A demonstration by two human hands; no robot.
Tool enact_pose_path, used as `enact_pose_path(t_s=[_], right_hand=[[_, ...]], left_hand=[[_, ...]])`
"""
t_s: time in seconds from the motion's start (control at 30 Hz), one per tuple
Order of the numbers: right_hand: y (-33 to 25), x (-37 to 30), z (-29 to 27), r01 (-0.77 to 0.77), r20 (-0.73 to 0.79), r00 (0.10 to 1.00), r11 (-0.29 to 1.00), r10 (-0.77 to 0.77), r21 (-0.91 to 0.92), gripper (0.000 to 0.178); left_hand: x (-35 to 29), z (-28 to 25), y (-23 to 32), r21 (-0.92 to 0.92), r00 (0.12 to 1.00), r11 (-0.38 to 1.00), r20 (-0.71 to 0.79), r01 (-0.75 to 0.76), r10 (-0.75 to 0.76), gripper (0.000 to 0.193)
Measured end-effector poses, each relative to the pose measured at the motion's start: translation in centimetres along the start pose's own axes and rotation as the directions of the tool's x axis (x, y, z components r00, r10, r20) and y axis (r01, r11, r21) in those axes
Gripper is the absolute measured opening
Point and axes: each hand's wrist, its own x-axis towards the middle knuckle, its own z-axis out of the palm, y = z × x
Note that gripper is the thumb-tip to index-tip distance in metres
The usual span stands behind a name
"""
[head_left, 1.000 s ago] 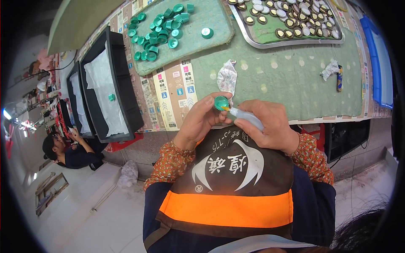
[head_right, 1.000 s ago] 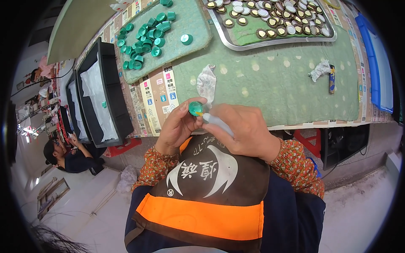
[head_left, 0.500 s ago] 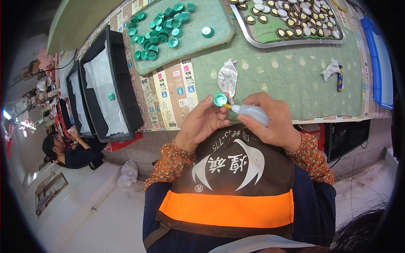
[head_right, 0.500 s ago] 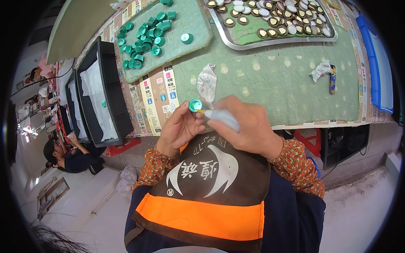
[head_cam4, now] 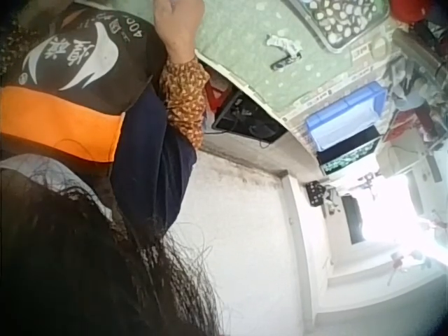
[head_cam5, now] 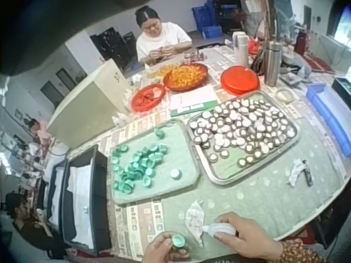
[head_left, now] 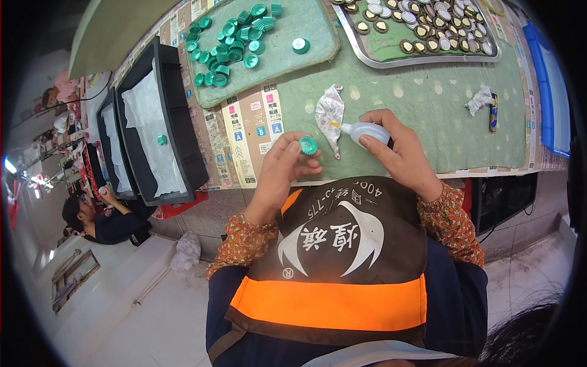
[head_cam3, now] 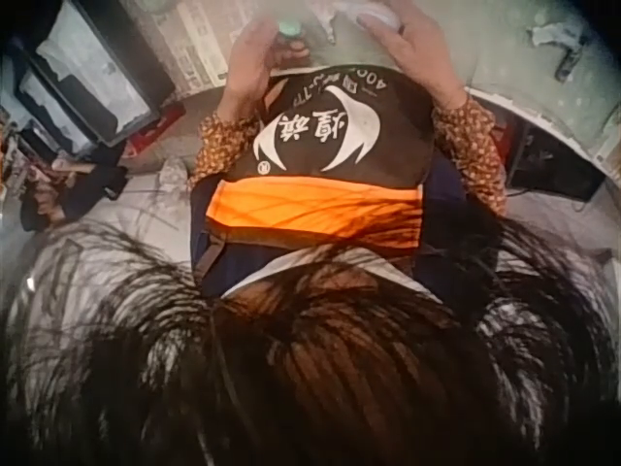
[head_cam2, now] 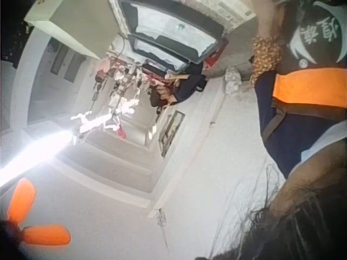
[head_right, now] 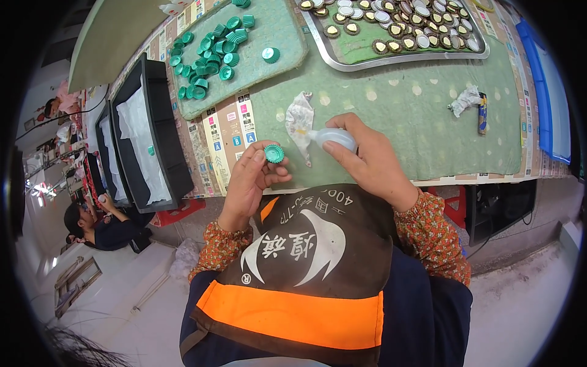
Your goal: The person assembles small plastic toy caps or components by hand, applying glue from a glue bottle to join the pieces.
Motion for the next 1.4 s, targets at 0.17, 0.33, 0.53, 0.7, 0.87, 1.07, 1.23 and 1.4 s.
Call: enact_pose_path(t_s=[0.17, 0.33, 0.53, 0.7, 0.87, 1.07, 1.23, 1.4], right_hand=[[0.3, 0.3, 0.1, 0.034, 0.027, 0.999, 0.995, -0.031, -0.098, 0.031], [0.7, 0.4, 0.3, 0.166, -0.032, 0.980, 0.905, -0.194, -0.391, 0.031], [-0.4, 0.8, 0.1, 0.103, -0.046, 0.986, 0.811, -0.158, -0.576, 0.035], [-1.4, 2.9, -2.4, 0.145, -0.128, 0.950, 0.768, -0.283, -0.624, 0.033], [-0.3, 8.5, -6.4, 0.126, -0.248, 0.879, 0.701, -0.406, -0.702, 0.027], [1.2, 14.4, -7.1, 0.019, -0.242, 0.889, 0.558, -0.390, -0.829, 0.027], [1.9, 16.1, -7.2, 0.014, -0.217, 0.899, 0.518, -0.381, -0.855, 0.027], [1.6, 15.0, -8.2, 0.068, -0.200, 0.925, 0.660, -0.322, -0.748, 0.026]], left_hand=[[-0.3, 0.1, 0.6, 0.187, 0.990, 0.972, 0.017, -0.140, 0.139, 0.033], [-0.2, 0.4, 0.8, 0.222, 0.983, 0.958, 0.055, -0.182, 0.174, 0.035], [0.1, 0.0, 0.5, 0.183, 0.985, 0.969, 0.079, -0.166, 0.154, 0.036], [-0.1, 0.0, 0.6, 0.003, 0.985, 0.987, 0.066, -0.159, 0.158, 0.036], [0.3, 0.1, 0.6, -0.077, 0.987, 0.985, 0.039, -0.155, 0.159, 0.041], [0.3, 0.5, 0.7, -0.090, 0.992, 0.988, 0.024, -0.124, 0.127, 0.046], [-0.1, 0.7, 0.8, -0.087, 0.996, 0.992, 0.021, -0.087, 0.089, 0.050], [0.2, 0.5, 0.5, -0.120, 0.997, 0.992, 0.059, -0.045, 0.053, 0.053]])
